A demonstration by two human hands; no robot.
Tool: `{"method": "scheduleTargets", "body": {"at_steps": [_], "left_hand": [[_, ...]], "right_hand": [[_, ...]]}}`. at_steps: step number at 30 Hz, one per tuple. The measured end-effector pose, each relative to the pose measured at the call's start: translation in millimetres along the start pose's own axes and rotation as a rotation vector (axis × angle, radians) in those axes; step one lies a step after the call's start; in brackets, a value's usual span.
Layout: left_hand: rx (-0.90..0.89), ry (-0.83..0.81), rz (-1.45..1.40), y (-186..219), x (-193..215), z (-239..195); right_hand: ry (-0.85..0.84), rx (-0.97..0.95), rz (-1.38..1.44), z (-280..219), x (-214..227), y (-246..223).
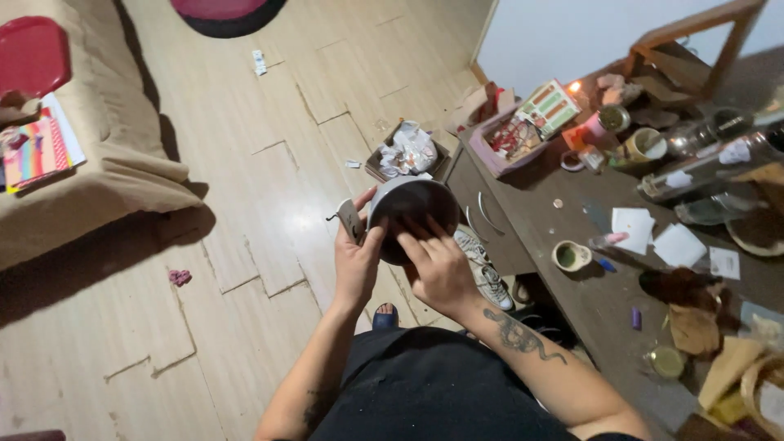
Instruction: Organizing small boxes of incense and decorative items on a shelf
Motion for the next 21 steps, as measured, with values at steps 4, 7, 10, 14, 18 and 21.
{"method": "scheduleTargets", "body": {"at_steps": [4, 7, 10, 14, 18, 21], "left_hand": [[0.028, -0.085, 0.051, -23, 10, 2], [0.012, -0.088, 0.039, -21, 21, 8], [0.000, -0.136, 0.188, -21, 18, 7], [0.017, -0.248, 0.332, -26, -2, 8], [-0.051, -0.306, 0.341, -18, -38, 7], [-0.010, -0.328, 0.323, -34, -51, 1]], "right_hand": [[-0.290, -0.323, 0.184, -13, -36, 3], [-0.107, -0.098, 0.066, -11, -21, -9], [0.023, -0.045, -0.196, -9, 2, 1], [-0.064, -0.110, -0.585, -23, -5, 22], [-0.126, -0.344, -0.561, -26, 14, 19], [-0.171, -0.543, -0.247, -40, 16, 7]]}}
Point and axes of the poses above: each hand's wrist, its own z-axis towards the middle knuckle, its own x-axis out of the back of the hand, y = z × x, the point moved 6 cm from there along z, towards the middle knuckle, and after that the axes turned 4 degrees about -x, right-handed, at the moved point
